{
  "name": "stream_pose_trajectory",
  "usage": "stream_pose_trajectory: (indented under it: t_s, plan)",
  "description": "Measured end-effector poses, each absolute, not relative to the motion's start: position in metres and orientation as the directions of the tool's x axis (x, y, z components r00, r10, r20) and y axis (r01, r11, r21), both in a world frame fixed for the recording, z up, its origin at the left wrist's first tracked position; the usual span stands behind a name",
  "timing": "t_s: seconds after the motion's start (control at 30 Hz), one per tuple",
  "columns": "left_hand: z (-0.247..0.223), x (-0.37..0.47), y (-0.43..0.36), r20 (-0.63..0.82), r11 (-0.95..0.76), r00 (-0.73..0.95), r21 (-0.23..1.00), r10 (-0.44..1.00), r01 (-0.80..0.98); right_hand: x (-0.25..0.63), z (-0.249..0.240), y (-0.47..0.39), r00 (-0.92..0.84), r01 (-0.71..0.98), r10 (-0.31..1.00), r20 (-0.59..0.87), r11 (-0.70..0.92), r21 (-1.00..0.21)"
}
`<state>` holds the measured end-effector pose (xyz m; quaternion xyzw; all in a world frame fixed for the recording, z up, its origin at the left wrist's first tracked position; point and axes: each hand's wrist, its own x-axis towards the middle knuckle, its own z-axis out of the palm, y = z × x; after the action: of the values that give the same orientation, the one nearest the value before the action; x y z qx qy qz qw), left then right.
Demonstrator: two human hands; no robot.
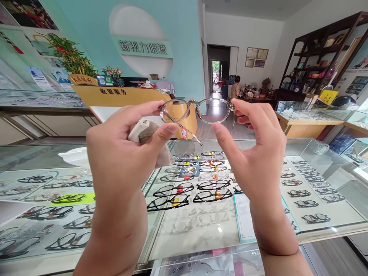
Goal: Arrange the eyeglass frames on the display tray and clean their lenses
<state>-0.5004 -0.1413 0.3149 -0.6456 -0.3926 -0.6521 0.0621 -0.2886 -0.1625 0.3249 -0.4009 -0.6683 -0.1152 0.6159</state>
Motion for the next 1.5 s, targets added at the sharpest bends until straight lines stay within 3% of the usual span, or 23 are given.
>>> stream_pose_trajectory:
  t_s: [0.47, 0.87, 1.07, 1.5]
  plan:
    - [0.313, -0.502, -0.143, 0.922, -0.668, -0.178, 0.374, 0.345, 0.644, -0.290, 0.322, -0.158, 0.074, 0.672, 0.399, 0.914, 0.657, -0.342]
    - [0.312, -0.499, -0.146, 0.926, -0.646, -0.214, 0.372, 0.312, 0.667, -0.286, 0.318, -0.145, -0.029, 0.678, 0.522, 0.853, 0.637, -0.367]
    - [0.313, -0.499, -0.144, 0.955, -0.647, -0.188, 0.294, 0.230, 0.703, -0.286, 0.316, -0.145, -0.016, 0.690, 0.525, 0.851, 0.621, -0.370]
    - [0.313, -0.504, -0.141, 0.928, -0.658, -0.199, 0.365, 0.316, 0.658, -0.286, 0.317, -0.146, -0.029, 0.711, 0.503, 0.864, 0.618, -0.335]
